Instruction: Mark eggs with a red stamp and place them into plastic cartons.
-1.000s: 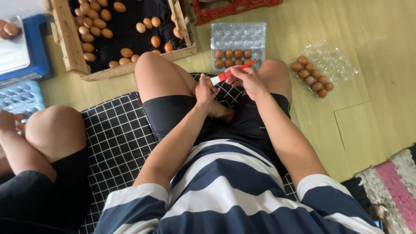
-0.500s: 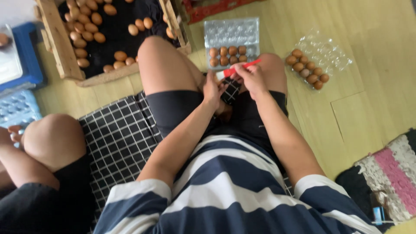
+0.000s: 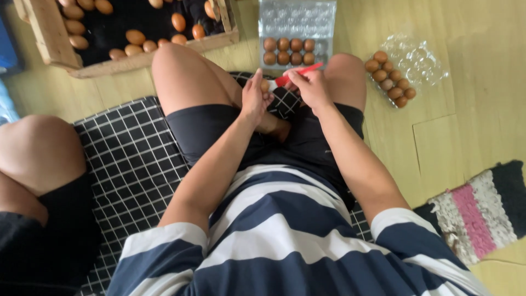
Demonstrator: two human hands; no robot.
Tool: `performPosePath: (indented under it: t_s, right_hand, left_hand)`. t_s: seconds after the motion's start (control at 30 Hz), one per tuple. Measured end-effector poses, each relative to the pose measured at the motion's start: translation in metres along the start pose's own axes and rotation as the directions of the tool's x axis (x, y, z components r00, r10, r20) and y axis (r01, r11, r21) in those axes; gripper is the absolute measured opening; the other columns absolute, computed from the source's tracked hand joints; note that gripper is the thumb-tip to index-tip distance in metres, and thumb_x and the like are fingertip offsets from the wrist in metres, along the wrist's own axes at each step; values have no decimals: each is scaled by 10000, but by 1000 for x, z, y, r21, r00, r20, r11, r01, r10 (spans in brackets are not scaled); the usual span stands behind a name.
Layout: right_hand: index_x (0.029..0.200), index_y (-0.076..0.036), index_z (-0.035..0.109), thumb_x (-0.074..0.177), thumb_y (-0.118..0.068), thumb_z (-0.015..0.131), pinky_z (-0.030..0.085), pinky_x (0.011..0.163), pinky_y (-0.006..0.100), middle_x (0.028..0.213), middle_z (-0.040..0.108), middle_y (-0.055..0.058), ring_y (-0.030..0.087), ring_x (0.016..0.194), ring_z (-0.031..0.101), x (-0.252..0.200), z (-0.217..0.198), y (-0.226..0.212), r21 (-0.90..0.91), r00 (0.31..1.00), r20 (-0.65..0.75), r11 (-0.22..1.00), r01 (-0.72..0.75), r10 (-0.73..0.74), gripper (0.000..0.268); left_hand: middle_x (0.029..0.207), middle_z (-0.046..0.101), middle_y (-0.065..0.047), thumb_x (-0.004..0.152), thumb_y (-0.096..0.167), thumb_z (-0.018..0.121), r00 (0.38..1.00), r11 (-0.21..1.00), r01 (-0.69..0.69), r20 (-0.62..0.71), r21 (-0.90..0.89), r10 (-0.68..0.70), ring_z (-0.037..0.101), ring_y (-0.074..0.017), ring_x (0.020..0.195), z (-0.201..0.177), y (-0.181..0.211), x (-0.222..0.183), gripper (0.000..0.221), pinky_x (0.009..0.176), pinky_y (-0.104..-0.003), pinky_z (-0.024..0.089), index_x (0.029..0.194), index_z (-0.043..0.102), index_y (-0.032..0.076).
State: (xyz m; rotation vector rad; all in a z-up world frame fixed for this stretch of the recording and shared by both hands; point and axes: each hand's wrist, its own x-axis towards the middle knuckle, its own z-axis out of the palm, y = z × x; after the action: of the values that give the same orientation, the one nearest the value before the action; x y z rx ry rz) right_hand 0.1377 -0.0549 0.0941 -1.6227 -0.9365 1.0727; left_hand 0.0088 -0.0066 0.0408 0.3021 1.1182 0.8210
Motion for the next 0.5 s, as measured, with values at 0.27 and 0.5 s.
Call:
performPosePath:
  t_s: [0.27,0.5]
  right_hand:
    - [886,-56,617,837,-211,532,492,585,188,646,615,57,104,617,598,13,4,-35,112,988,131,990,-91,76,183]
    - [884,-66,618,868,-107,506,466,568,150,697,622,28,72,618,575,36,-6,-32,128,951,284,979,-160,118,120]
  left_hand:
    - [573,403,-5,782,391,524,972,990,137,197,-26,-130,370,-83,431,0,17,-3,304,476,-249,447,897,492,111]
    - [602,487,-94,796,282,518,964,979,199,190,-48,-186,361,-110,383,-5,2,34,189,429,-264,421,811,437,111]
